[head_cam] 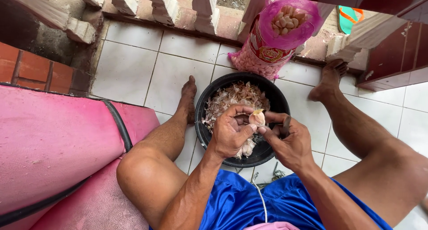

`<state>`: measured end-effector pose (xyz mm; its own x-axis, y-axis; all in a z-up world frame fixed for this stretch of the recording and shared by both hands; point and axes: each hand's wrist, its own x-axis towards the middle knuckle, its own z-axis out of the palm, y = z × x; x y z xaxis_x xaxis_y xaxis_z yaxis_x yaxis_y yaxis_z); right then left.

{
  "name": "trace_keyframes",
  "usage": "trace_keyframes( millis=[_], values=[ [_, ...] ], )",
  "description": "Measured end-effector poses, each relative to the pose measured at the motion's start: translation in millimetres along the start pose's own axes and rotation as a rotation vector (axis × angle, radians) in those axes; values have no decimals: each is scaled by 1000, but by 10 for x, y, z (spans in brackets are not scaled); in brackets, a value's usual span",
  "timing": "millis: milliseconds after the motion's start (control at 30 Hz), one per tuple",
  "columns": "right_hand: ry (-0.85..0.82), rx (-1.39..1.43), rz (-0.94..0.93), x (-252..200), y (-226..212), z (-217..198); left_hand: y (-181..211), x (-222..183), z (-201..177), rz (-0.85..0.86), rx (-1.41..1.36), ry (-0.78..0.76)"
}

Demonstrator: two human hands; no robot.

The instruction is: The person is peeling garlic cloves manually using their hands and a small knife, collecting the peeled cloves and skins in a bowl.

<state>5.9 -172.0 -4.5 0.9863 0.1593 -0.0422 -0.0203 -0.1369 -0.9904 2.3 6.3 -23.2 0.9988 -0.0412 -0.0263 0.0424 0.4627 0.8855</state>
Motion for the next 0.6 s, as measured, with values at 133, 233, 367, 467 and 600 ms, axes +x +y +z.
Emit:
trace_keyframes(
  millis=[133,233,367,467,600],
  values=[
    [150,-152,-50,1,-149,133,20,37,24,65,41,3],
    [178,-250,-163,18,-126,163,52,2,61,129,106,25],
    [248,-251,-281,-10,-63,204,192,7,147,255,285,57],
    [253,-401,-450,42,-86,212,316,43,208,328,423,48],
    [242,-389,-453,144,131,206,328,3,225,314,424,37]
  ],
)
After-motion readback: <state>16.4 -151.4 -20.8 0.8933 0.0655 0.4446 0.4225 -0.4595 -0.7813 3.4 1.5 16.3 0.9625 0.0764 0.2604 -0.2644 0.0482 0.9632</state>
